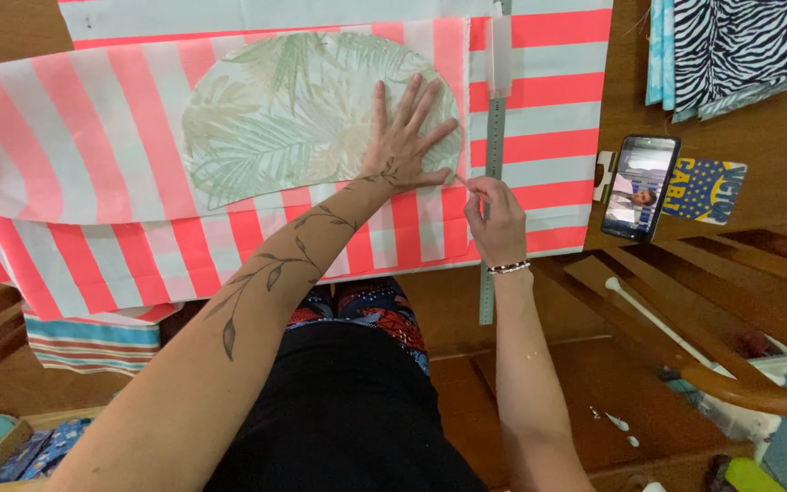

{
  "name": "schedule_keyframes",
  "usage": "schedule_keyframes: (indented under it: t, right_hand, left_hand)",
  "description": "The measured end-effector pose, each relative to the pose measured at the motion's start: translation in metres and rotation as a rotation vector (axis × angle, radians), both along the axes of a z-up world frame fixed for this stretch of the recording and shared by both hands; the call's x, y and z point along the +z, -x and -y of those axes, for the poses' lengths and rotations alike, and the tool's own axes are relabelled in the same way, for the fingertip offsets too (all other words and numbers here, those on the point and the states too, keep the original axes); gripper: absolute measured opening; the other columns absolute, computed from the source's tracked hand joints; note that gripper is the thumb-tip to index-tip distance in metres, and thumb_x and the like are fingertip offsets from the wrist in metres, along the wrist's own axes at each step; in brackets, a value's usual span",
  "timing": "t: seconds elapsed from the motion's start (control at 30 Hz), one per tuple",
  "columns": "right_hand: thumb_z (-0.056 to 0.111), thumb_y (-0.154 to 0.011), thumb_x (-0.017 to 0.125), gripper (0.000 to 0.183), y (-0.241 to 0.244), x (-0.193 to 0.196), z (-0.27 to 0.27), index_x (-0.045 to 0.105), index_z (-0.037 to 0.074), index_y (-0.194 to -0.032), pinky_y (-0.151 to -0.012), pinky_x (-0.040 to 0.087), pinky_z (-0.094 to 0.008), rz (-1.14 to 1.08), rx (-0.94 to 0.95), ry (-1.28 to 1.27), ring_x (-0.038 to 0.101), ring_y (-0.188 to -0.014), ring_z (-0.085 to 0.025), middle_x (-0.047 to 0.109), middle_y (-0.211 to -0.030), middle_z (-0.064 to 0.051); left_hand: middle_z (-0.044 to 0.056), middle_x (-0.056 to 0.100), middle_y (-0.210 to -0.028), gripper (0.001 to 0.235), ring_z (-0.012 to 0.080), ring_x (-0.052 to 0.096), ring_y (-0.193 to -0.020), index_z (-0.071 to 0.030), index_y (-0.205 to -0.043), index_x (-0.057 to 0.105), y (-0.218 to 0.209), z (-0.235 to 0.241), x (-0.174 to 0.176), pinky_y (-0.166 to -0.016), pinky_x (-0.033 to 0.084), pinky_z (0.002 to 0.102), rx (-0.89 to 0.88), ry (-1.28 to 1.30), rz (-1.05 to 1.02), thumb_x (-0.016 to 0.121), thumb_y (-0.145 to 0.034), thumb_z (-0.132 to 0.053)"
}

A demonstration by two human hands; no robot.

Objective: The person places a leaf-shaped pattern on a red and white striped fabric, traces its outline with a pencil, and then pins the pattern to the fabric. The person then folds the fabric and continues pinning along the fold.

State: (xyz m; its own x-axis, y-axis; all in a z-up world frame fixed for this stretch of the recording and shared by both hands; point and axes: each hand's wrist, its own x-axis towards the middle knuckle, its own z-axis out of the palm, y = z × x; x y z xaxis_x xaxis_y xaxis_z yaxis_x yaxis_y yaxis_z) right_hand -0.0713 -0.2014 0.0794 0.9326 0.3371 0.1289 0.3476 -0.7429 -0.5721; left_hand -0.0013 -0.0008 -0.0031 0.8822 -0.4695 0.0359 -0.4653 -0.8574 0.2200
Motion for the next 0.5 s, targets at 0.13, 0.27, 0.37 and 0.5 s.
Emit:
schedule_keyframes:
  t: [0.13,0.27,0.37,0.5]
  right_hand:
    - [-0.002,-0.098,0.054,0.015,0.007,-0.002,0.001,0.057,0.000,-0.113,-0.082,0.060,-0.036,-0.001,-0.006,-0.009,0.066,-0.095,-0.027,0.066,-0.109,-0.013]
    - [-0.003,-0.098,0.054,0.015,0.010,0.002,-0.003,0.057,-0.001,-0.113,-0.083,0.061,-0.037,0.011,-0.011,-0.031,0.066,-0.096,-0.028,0.066,-0.107,-0.013]
    - [-0.001,-0.100,0.054,0.014,0.012,0.000,-0.001,0.056,0.000,-0.114,-0.081,0.061,-0.036,0.007,-0.018,-0.020,0.067,-0.095,-0.028,0.066,-0.108,-0.013]
    - [0.004,-0.102,0.054,0.011,0.013,0.004,-0.002,0.059,0.000,-0.112,-0.083,0.060,-0.034,-0.001,-0.043,-0.033,0.068,-0.094,-0.025,0.068,-0.106,-0.013]
  left_hand:
    - [0.016,0.005,-0.169,0.083,0.0408,-0.002,-0.155,-0.044,-0.157,0.036,0.000,0.000,0.003,-0.115,-0.001,0.079,-0.010,-0.036,-0.040,0.031,-0.087,-0.089]
    - [0.016,0.003,-0.169,0.080,0.0407,-0.003,-0.155,-0.043,-0.154,0.041,-0.001,-0.001,0.002,-0.114,-0.002,0.079,-0.009,-0.028,-0.031,0.034,-0.087,-0.088]
    - [0.016,0.003,-0.170,0.081,0.0404,-0.003,-0.155,-0.044,-0.155,0.039,0.000,-0.001,0.000,-0.115,-0.001,0.079,-0.011,-0.039,-0.008,0.033,-0.088,-0.089]
    - [0.015,0.001,-0.169,0.082,0.0394,-0.004,-0.155,-0.044,-0.157,0.035,-0.001,-0.001,0.002,-0.115,-0.002,0.078,-0.018,-0.045,-0.053,0.033,-0.088,-0.088]
